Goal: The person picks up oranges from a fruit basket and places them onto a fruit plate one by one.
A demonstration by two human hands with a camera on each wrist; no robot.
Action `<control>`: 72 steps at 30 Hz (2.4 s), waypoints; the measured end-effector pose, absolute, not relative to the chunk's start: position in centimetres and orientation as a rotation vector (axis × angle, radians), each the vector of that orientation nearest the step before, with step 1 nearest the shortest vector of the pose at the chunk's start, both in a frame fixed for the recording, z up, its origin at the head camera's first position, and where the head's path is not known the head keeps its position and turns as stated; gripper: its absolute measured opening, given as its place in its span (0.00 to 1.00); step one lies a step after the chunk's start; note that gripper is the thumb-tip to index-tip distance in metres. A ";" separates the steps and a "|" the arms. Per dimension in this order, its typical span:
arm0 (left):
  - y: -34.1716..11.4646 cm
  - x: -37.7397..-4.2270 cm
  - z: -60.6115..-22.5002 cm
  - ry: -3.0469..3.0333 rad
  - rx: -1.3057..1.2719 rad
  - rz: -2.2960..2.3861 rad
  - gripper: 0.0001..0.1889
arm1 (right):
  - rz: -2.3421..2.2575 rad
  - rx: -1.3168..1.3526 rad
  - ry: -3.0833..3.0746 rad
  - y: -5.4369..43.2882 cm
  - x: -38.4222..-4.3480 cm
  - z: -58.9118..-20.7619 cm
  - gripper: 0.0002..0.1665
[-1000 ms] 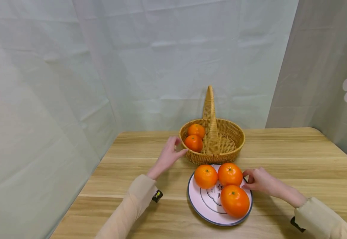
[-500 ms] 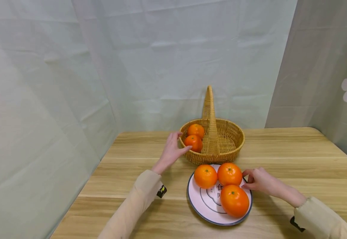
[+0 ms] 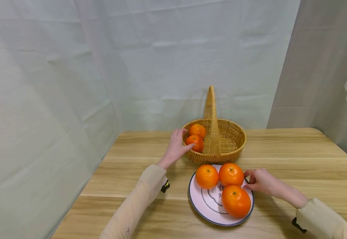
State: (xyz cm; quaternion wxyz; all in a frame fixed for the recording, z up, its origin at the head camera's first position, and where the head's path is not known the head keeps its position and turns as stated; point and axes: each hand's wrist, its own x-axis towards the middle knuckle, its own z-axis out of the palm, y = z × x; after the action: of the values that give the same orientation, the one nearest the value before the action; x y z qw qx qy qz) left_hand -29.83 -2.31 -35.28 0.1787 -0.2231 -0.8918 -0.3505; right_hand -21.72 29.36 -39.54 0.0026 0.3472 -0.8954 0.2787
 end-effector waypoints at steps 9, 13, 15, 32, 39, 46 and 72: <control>-1.1 -30.7 -35.5 -2.596 -0.645 -0.845 0.30 | 0.850 1.092 -2.795 29.4 -21.9 -39.9 0.14; -0.8 -31.1 -35.7 -2.626 -0.635 -0.801 0.30 | 0.822 1.094 -2.788 29.4 -21.9 -40.0 0.14; -0.7 -31.2 -35.7 -2.631 -0.631 -0.791 0.30 | 0.821 1.095 -2.790 29.4 -21.9 -40.0 0.14; -0.3 -31.9 -35.8 -2.647 -0.604 -0.677 0.29 | 0.866 1.095 -2.790 29.4 -21.8 -39.8 0.14; 0.1 -32.1 -35.9 -2.683 -0.562 -0.655 0.30 | 0.879 1.068 -2.800 29.5 -21.8 -39.7 0.14; 0.3 -32.4 -35.9 -2.731 -0.554 -0.630 0.31 | 0.891 1.064 -2.802 29.5 -21.9 -39.8 0.14; 1.5 -33.7 -35.6 -2.948 -0.541 -0.397 0.34 | 0.888 1.067 -2.818 29.4 -21.9 -39.8 0.14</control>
State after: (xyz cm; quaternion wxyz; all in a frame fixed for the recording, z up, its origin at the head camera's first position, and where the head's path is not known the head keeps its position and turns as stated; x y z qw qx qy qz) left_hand -33.70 1.54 -35.56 0.0591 -0.1785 -0.9734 -0.1312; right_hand -21.94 29.44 -39.78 0.0000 0.3396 -0.8970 0.2828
